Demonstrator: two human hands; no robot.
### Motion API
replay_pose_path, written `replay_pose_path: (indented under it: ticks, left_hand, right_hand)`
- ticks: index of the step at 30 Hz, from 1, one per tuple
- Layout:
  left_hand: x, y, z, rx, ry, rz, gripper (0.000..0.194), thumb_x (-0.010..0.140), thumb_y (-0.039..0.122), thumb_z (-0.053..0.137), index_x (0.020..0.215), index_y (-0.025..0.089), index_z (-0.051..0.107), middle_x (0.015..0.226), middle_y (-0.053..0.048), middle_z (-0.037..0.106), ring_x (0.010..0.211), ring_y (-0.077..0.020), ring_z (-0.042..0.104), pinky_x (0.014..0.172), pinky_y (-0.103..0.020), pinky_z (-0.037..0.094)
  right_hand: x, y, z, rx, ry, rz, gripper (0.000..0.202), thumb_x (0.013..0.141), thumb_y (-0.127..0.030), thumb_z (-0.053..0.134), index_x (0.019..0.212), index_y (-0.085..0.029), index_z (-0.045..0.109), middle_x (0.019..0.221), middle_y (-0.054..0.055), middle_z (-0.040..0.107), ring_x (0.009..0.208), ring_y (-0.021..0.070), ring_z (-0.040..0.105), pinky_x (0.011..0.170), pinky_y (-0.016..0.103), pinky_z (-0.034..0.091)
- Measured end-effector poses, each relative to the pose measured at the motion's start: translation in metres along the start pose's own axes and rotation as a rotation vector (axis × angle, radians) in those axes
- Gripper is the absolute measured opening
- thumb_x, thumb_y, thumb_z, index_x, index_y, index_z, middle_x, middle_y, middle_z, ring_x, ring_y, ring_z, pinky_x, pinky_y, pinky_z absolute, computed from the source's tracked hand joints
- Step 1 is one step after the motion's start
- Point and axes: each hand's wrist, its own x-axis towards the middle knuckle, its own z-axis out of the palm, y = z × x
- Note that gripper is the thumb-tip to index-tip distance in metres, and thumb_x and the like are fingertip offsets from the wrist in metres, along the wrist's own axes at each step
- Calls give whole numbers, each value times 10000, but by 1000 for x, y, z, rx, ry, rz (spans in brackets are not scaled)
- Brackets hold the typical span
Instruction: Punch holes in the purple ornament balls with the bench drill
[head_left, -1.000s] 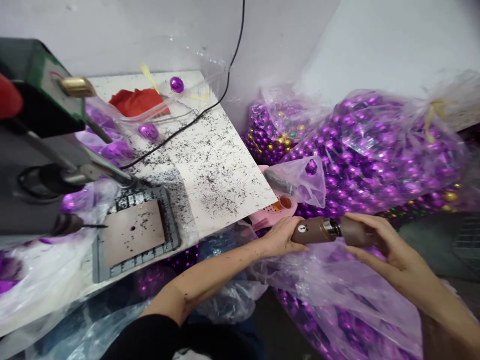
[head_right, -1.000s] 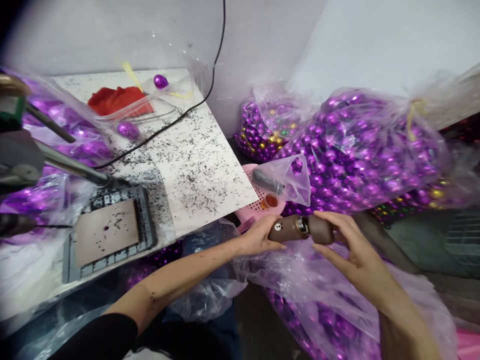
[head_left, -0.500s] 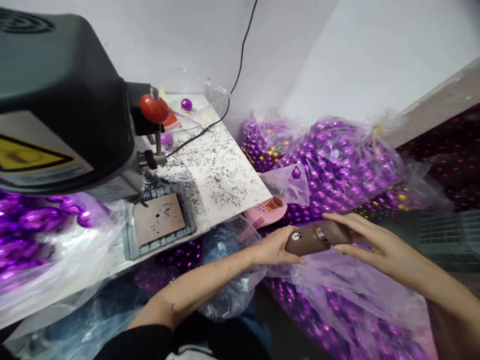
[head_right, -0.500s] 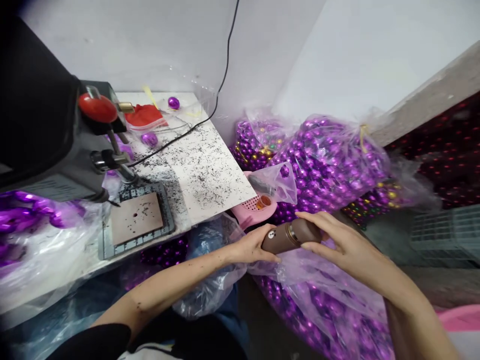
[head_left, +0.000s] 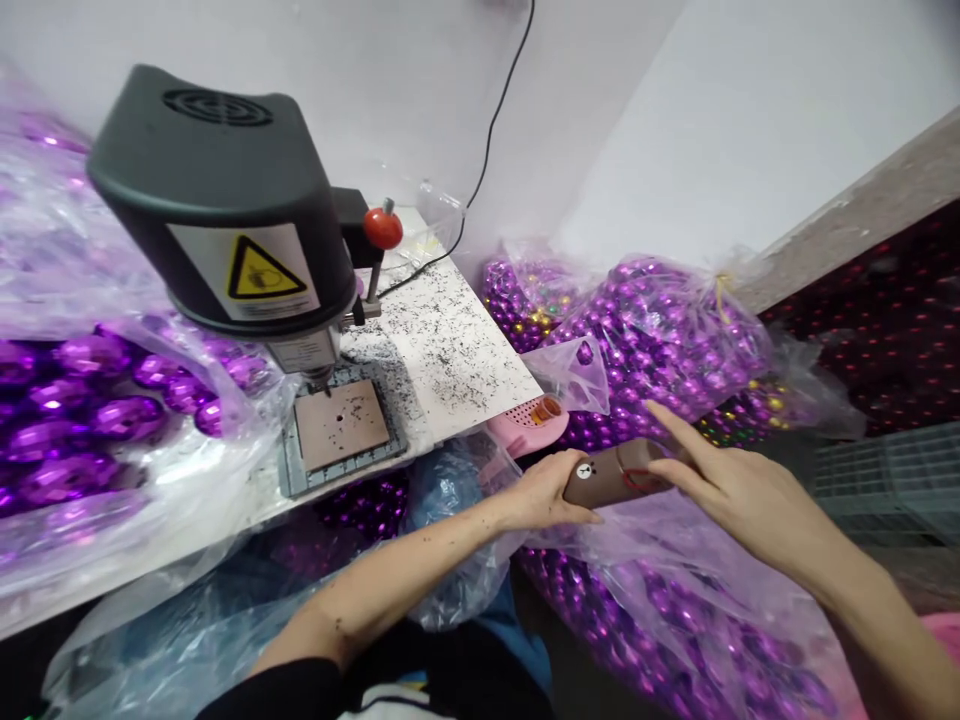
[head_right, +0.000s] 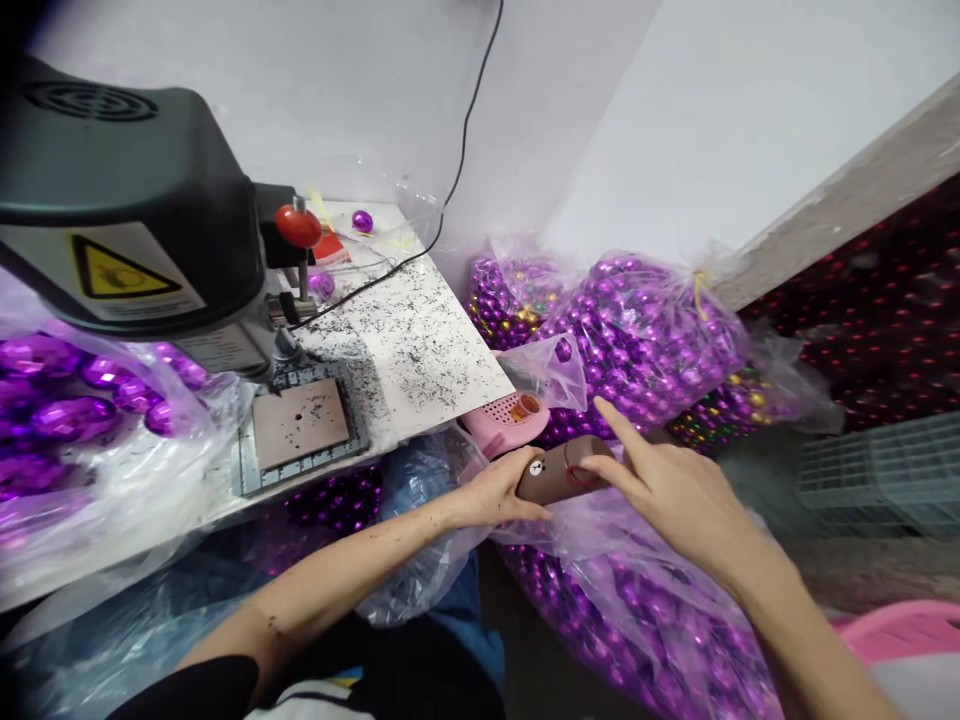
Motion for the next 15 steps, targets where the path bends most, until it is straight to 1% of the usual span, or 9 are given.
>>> replay_pose_path:
  ticks: [1, 2, 4, 6, 8, 10, 11, 12, 15]
  left_hand:
    - [-1, -1, -1, -5, 0, 1, 763, 681, 469, 853, 1308, 196, 517, 1240, -109, 623, 1108, -304, 603, 915, -393, 468]
    - [-2, -2, -1, -8, -2, 2, 763, 686, 473, 849, 1309, 187, 514, 1236, -111, 624, 1103, -302, 606, 906, -388, 471]
    - [-4, -3, -1, 4, 0, 5, 763, 691, 475, 847, 1310, 179, 511, 1229, -113, 626, 1102, -299, 609, 904, -384, 471]
    - [-6, -3, 1, 35, -3, 13, 762, 690, 465, 851, 1315, 195, 509, 1237, -109, 623, 1122, -297, 603, 927, -391, 465]
    - [-7, -3, 4, 66, -13, 19, 767, 683, 453, 858, 1321, 214, 506, 1248, -104, 617, 1150, -301, 591, 946, -399, 459]
    - [-8, -3, 6, 74, -22, 18, 765, 683, 452, 857, 1318, 211, 504, 1250, -106, 611, 1161, -305, 587, 948, -400, 461]
    - [-9, -4, 6, 71, -24, 16, 763, 687, 461, 852, 1315, 203, 502, 1250, -110, 609, 1160, -305, 587, 945, -398, 464]
    - [-10, -4, 6, 68, -23, 13, 763, 691, 472, 846, 1313, 195, 500, 1250, -115, 607, 1157, -305, 588, 941, -395, 466]
    - [-12, -5, 4, 79, -29, 16, 755, 702, 484, 834, 1310, 188, 499, 1248, -119, 604, 1145, -299, 589, 933, -389, 468]
  right_hand:
    - [-2, 3, -2, 56, -7, -12, 807, 871, -728, 372, 1547, -292, 310, 1049, 87, 713, 927, 276, 703, 776, 421, 586]
    - [-4, 6, -5, 123, -22, -42, 803, 854, -729, 415, 1539, -321, 317, 1245, 72, 661, 1104, 274, 671, 874, 416, 587]
    - [-4, 8, -8, 240, -72, -118, 807, 808, -743, 487, 1491, -321, 406, 1458, 42, 519, 1308, 264, 566, 1011, 394, 554]
    - [-2, 6, -7, 259, -126, -75, 804, 793, -765, 481, 1446, -295, 472, 1368, 59, 594, 1222, 263, 622, 993, 409, 561]
    - [-1, -1, -5, 147, -130, 78, 810, 803, -801, 398, 1401, -269, 525, 1075, 83, 714, 978, 289, 700, 880, 478, 579]
    - [-2, -6, -4, 9, -81, 210, 832, 812, -823, 298, 1355, -254, 571, 826, 89, 709, 795, 322, 695, 770, 534, 566]
    - [-3, -8, -4, -7, -46, 214, 830, 815, -821, 283, 1346, -257, 580, 821, 92, 707, 789, 327, 693, 758, 537, 564]
    - [-6, -9, -5, 20, -22, 169, 809, 817, -811, 308, 1357, -268, 569, 913, 94, 718, 856, 321, 700, 789, 522, 572]
    - [-10, -9, -6, 195, -55, -71, 724, 798, -754, 475, 1392, -341, 518, 1307, 43, 629, 1129, 260, 660, 921, 409, 581]
